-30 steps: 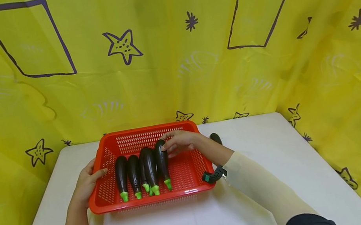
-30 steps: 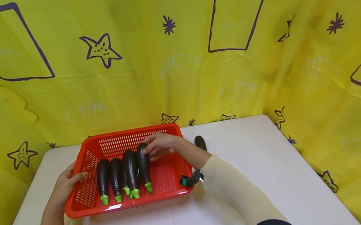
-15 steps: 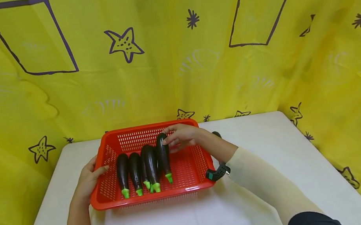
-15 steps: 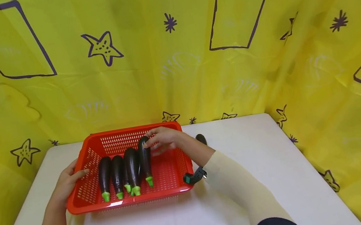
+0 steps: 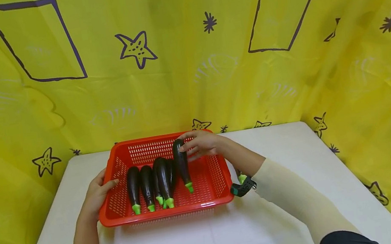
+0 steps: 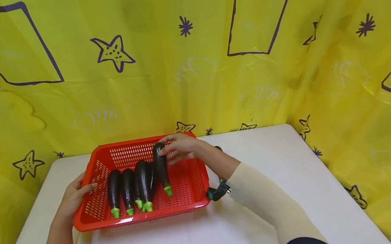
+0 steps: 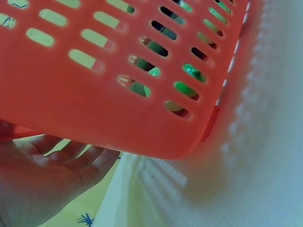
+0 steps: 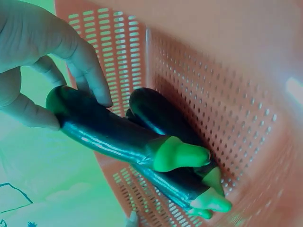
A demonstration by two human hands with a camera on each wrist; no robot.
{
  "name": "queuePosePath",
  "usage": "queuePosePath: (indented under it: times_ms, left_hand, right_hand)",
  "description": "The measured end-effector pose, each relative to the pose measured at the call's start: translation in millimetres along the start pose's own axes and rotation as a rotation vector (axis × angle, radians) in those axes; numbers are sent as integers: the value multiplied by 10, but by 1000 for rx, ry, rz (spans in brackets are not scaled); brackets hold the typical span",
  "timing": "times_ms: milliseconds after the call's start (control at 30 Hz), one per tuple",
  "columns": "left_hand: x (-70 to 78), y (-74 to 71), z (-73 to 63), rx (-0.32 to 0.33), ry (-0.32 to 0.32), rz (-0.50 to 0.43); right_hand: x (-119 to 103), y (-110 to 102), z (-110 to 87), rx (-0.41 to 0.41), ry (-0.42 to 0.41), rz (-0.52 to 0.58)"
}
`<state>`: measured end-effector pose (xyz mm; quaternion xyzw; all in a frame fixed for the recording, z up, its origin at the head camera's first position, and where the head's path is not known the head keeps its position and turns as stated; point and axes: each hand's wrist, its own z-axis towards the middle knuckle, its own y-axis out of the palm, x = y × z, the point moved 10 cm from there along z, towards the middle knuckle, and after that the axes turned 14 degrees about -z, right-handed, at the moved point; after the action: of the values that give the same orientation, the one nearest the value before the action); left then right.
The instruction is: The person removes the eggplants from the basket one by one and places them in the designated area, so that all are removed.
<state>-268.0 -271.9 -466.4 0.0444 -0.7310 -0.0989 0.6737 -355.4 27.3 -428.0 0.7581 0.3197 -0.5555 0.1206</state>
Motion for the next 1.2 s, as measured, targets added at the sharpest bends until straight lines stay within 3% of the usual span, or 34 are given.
queuePosePath:
  times_ms: [333,733,1200]
  left_hand:
    - [1,-5,-11,4,-8,-2]
    - [-24,-4,12,16,-17,-12]
    - [10,-17,6,11,-6,-6]
  right_hand:
    - [-12,-85,-97,11,-25,-4]
    - [33,-277,-233,92,14,63]
    - [-34,-432,-492,84,-25,62]
